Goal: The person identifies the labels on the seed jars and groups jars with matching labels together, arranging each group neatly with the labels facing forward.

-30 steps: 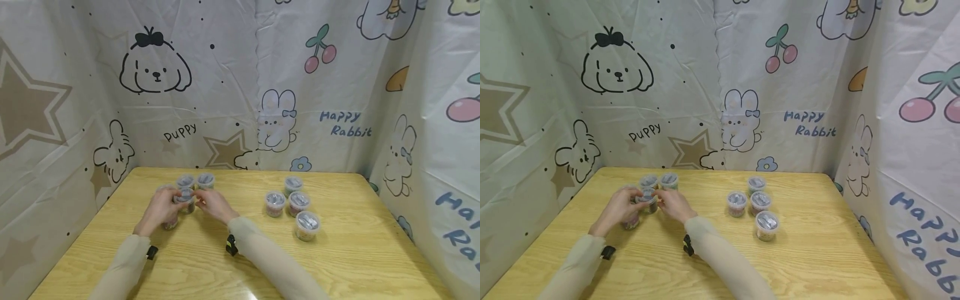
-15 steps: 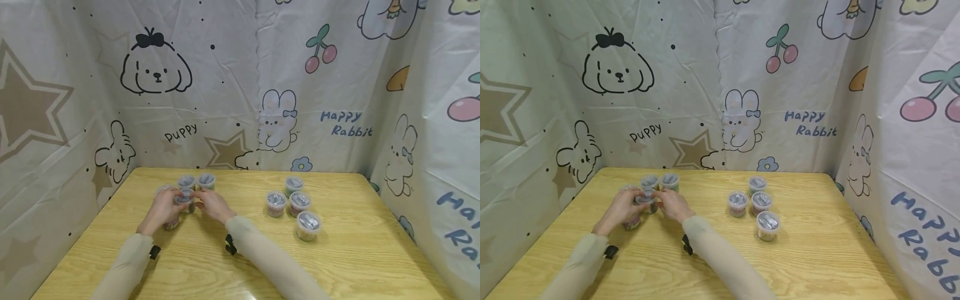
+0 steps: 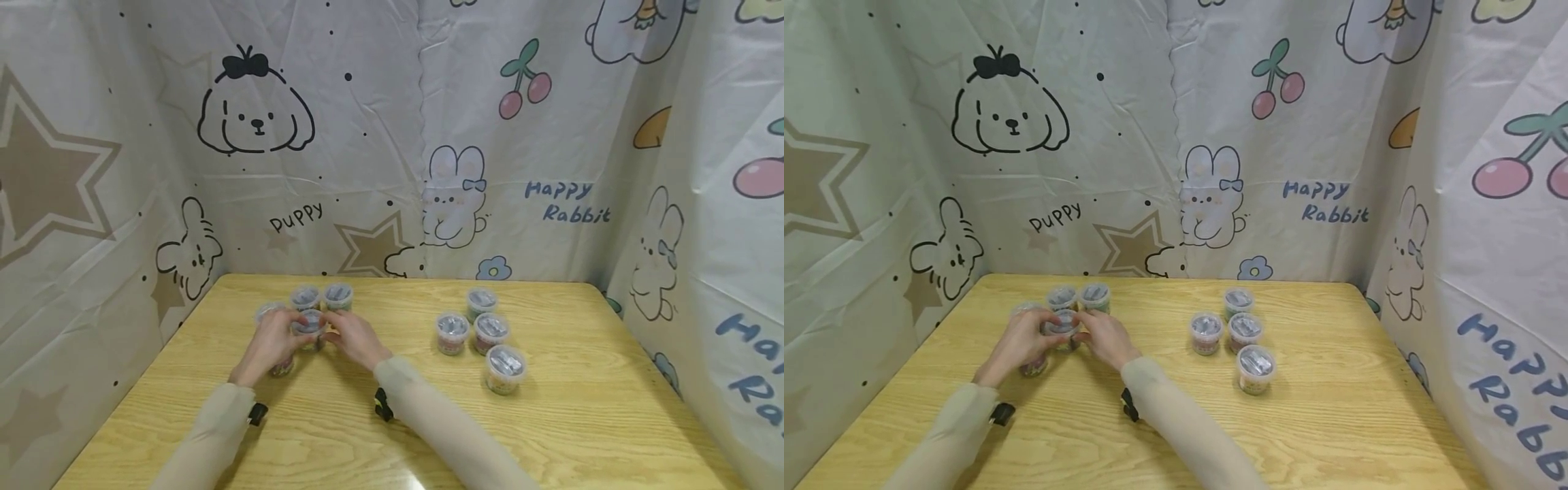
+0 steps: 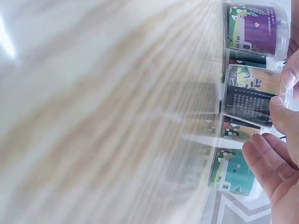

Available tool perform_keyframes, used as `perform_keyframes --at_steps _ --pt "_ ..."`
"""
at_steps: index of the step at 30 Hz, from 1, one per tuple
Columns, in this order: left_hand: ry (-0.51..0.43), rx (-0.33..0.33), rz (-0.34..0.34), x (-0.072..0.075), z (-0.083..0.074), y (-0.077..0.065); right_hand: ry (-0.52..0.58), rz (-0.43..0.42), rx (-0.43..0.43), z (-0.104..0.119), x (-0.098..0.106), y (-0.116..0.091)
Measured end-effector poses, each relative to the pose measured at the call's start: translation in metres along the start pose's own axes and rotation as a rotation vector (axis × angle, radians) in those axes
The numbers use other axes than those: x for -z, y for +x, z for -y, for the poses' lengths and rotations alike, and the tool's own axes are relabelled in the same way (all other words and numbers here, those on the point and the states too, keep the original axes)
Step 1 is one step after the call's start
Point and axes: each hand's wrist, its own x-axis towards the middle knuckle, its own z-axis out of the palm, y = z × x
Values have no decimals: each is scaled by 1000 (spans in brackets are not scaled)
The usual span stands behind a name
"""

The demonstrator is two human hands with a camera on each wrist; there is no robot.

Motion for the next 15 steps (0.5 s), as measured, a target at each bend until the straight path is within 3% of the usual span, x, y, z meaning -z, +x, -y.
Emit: perform_keyframes --at_steps 7,15 --pt "0 -4 -44 -2 -13 0 12 -76 50 -7 12 -11" --pt "-66 -47 -85 -7 -30 6 76 -85 16 -19 31 -20"
